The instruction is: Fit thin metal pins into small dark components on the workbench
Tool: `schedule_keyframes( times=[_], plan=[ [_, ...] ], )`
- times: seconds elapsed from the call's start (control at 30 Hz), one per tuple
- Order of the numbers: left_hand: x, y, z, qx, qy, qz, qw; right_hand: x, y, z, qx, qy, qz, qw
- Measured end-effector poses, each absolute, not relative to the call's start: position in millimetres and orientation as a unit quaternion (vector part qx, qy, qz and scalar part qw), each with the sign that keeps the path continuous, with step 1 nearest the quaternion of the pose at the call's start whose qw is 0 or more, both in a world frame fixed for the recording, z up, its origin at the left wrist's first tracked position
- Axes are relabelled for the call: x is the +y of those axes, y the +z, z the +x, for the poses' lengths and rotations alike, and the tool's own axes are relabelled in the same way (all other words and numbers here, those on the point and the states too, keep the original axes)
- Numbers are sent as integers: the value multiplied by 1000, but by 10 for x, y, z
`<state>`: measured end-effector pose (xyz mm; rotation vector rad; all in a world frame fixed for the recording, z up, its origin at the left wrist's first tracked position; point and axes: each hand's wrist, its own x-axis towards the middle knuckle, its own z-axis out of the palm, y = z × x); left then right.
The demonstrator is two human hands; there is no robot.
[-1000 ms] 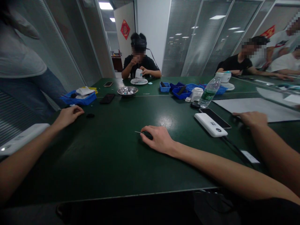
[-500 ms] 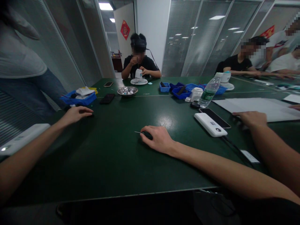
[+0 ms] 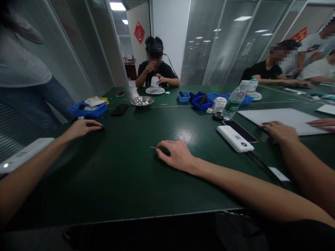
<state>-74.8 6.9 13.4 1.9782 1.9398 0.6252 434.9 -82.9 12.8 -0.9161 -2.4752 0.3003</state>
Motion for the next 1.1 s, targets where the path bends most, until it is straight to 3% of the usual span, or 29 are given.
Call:
schedule_keyframes(
  times=[0.2, 0.77, 1.1],
  plan=[
    [123, 76, -845, 670, 238, 670, 213, -808, 86, 4354, -906, 101, -335, 239],
    [242, 9, -992, 692, 238, 627, 267, -828, 115, 4346, -903, 111, -341, 236],
    [132, 20, -845, 656, 246, 685, 200, -810, 88, 4360, -906, 107, -337, 231]
  ],
)
